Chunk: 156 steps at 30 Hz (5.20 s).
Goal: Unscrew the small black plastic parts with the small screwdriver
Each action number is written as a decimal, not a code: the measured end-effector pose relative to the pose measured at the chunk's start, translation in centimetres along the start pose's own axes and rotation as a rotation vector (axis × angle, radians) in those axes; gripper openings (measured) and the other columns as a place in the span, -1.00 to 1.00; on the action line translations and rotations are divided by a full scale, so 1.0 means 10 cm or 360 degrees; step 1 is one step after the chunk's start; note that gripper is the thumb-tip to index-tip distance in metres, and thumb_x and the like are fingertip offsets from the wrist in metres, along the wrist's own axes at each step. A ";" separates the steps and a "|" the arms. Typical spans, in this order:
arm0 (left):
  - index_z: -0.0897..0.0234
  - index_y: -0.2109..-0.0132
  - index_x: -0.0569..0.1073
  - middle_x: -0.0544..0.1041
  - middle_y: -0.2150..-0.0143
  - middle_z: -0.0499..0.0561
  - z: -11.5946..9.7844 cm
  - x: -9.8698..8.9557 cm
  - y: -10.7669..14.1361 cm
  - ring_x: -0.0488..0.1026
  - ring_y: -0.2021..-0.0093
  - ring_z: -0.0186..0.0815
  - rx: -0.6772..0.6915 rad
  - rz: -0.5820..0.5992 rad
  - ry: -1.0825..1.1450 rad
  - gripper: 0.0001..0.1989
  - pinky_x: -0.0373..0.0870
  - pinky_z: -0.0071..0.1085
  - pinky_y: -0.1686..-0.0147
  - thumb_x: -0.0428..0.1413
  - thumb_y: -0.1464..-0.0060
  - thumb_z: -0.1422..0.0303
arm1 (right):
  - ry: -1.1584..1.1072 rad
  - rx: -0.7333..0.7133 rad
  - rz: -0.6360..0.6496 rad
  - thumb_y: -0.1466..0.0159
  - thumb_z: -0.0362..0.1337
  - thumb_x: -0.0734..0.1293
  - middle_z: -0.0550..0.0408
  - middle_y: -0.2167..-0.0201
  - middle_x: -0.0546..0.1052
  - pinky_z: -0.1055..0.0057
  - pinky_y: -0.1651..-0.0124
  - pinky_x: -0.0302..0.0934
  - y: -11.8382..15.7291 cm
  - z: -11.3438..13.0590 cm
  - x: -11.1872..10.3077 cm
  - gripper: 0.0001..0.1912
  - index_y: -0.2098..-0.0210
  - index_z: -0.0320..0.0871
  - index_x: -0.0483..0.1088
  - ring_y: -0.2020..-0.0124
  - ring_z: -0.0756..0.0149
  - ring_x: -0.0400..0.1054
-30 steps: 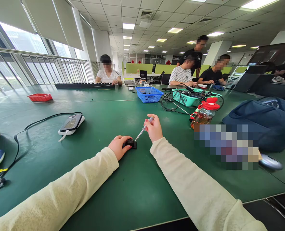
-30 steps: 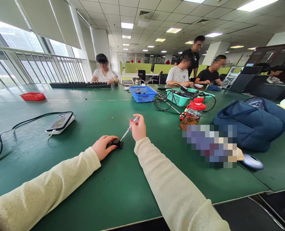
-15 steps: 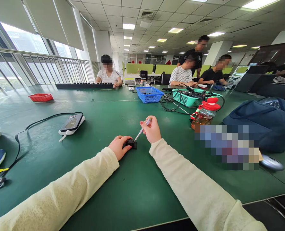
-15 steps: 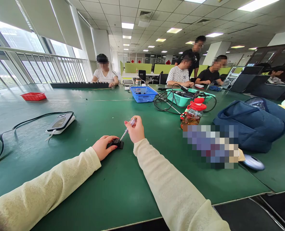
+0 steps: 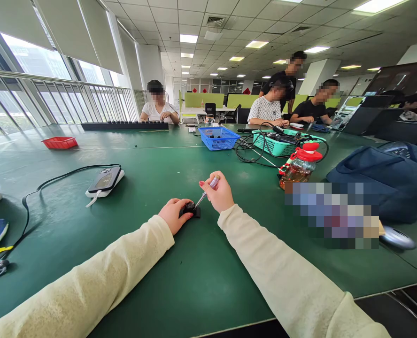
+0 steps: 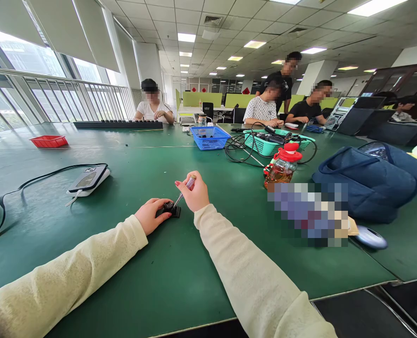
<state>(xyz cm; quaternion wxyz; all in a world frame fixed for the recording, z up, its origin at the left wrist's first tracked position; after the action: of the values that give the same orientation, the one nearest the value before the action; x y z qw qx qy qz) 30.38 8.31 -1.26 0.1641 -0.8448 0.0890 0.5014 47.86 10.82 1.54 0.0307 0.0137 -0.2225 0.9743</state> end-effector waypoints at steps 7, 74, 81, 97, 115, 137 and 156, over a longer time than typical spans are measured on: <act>0.15 -0.09 0.43 0.47 0.03 0.10 0.01 0.01 -0.02 0.42 -0.02 -0.13 0.0001 0.0044 -0.0006 -0.59 0.35 -0.17 -0.10 0.06 -0.07 0.25 | -0.0238 0.0131 -0.0112 0.00 -0.10 0.45 0.33 0.56 0.38 0.50 0.64 0.06 -0.04 -0.01 -0.03 -0.55 0.35 -0.04 0.10 0.71 0.52 0.13; 0.12 -0.10 0.42 0.47 0.03 0.10 0.00 0.00 0.00 0.41 -0.03 -0.13 0.0032 0.0045 -0.0013 -0.58 0.35 -0.18 -0.10 0.05 -0.08 0.24 | -0.0400 0.0560 -0.0208 -0.08 -0.13 0.45 0.28 0.61 0.44 0.56 0.72 0.03 -0.12 -0.32 -0.08 -0.60 0.33 -0.07 0.11 0.74 0.52 0.17; 0.12 -0.13 0.40 0.46 0.04 0.10 -0.02 -0.01 0.01 0.40 -0.03 -0.13 0.0020 0.0051 0.0006 -0.56 0.33 -0.17 -0.11 0.04 -0.08 0.26 | -0.0416 0.0645 -0.0278 -0.14 -0.22 0.42 0.25 0.63 0.45 0.56 0.71 0.05 -0.09 -0.26 -0.08 -0.67 0.36 -0.09 0.13 0.73 0.52 0.16; 0.12 -0.11 0.42 0.47 0.06 0.10 -0.04 -0.01 0.02 0.39 -0.03 -0.12 0.0015 0.0017 0.0046 -0.55 0.34 -0.15 -0.09 0.03 -0.09 0.16 | -0.0422 0.0624 -0.0315 -0.14 -0.21 0.40 0.24 0.62 0.45 0.54 0.70 0.06 -0.10 -0.25 -0.09 -0.70 0.37 -0.08 0.14 0.74 0.51 0.18; 0.12 -0.09 0.43 0.46 0.05 0.10 0.00 0.01 0.00 0.41 -0.02 -0.14 0.0018 0.0015 0.0012 -0.60 0.34 -0.17 -0.10 0.01 -0.12 0.19 | -0.0477 0.0648 -0.0248 -0.13 -0.22 0.39 0.23 0.61 0.45 0.52 0.66 0.07 -0.07 -0.17 -0.07 -0.73 0.36 -0.08 0.16 0.71 0.49 0.18; 0.13 -0.11 0.41 0.46 0.03 0.11 0.01 0.01 0.00 0.41 -0.02 -0.13 0.0010 0.0008 0.0011 -0.58 0.33 -0.16 -0.11 0.01 -0.11 0.20 | -0.0574 0.0593 -0.0158 -0.09 -0.18 0.41 0.22 0.59 0.47 0.51 0.63 0.09 -0.07 -0.19 -0.05 -0.70 0.32 -0.08 0.20 0.69 0.47 0.22; 0.15 -0.11 0.41 0.46 0.03 0.12 -0.01 0.00 0.01 0.40 -0.04 -0.12 0.0012 -0.0002 0.0011 -0.57 0.32 -0.14 -0.12 0.03 -0.09 0.22 | -0.0580 0.0568 -0.0199 -0.11 -0.21 0.39 0.23 0.61 0.46 0.52 0.65 0.05 -0.08 -0.17 -0.05 -0.73 0.35 -0.08 0.19 0.71 0.49 0.18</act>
<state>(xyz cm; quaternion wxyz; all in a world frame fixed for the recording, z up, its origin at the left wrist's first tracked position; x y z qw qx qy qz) 30.47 8.17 -1.21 0.1673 -0.8460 0.0908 0.4980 48.34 12.25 0.30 0.0472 0.2080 -0.0476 0.9758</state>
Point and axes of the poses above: each hand's wrist, its own y-axis away from the middle knuckle, its own x-axis out of the palm, z = x × y, the point moved 2 cm from there along -y, towards the middle knuckle
